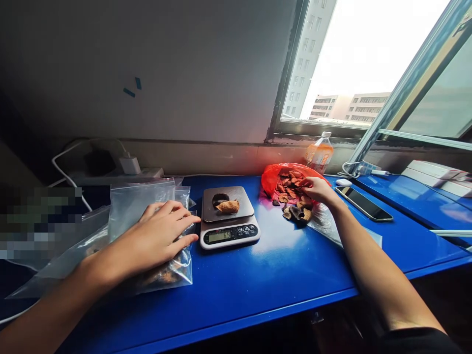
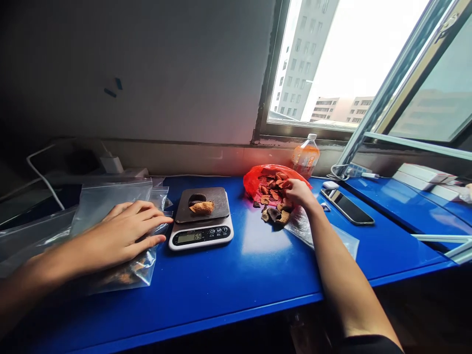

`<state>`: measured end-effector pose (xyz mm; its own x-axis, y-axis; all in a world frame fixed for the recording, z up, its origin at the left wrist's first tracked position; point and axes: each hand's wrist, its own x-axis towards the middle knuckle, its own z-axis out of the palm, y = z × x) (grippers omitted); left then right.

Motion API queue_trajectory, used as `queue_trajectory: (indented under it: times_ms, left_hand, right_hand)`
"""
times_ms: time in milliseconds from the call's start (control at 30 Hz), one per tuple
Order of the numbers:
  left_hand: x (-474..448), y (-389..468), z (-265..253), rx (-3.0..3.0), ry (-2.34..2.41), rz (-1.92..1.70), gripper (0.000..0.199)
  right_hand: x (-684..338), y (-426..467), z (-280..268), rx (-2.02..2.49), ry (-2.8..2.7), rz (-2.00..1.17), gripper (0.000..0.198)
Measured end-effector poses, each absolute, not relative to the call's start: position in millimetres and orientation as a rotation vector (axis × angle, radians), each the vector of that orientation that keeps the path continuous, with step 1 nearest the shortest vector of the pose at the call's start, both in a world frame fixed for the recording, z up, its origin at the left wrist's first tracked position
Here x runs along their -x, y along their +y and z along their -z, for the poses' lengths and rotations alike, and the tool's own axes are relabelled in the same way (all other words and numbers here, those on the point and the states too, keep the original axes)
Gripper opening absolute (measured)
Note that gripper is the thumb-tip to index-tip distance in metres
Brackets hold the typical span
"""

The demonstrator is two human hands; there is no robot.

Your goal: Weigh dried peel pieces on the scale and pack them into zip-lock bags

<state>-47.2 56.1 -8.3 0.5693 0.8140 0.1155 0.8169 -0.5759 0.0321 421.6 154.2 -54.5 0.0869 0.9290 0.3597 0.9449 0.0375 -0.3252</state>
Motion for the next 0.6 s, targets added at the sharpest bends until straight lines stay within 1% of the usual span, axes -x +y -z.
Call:
queue_trajectory:
  times_ms: [100,200,267,333,400,467,600]
  left_hand:
    - [46.8,55.2,7.2,2.781,-1.438,0.162,0.039]
    - [45.9,54.2,5.9,2.785,-1.443,0.114,0.04]
    - [46.0,53.8,5.3,2.791,-1.436,0.103,0.041]
    - [46.8,53.6,4.8,2.803,-1.413,0.116,0.04]
    - [47.7,53.2,4.5,2.817,-1.397,0.133,0.038]
    - [48.1,52.7,4.3,2.824,-1.391,0.147,0.037]
    - [47.3,51.7,4.3,2.816,-1.406,0.125,0.037]
  right_hand:
    - [-425.4,150.9,49.7,1.908,-1.756,0.007,0.026]
    - [-430.2,146.8,48.0,1.866,-1.705,0.009,0.034]
    - [-429.7,145.7,47.0,1.897,-1.702,0.12,0.036]
    - [-423.3,146.6,44.8,1.972,-1.726,0.267,0.032]
    - [-410.8,148.8,41.7,2.003,-1.82,0.35,0.028]
    - [-394.7,150.7,39.4,2.013,-1.957,0.324,0.025]
    - [-369.2,150.8,41.9,2.197,-2.076,0.129,0.022]
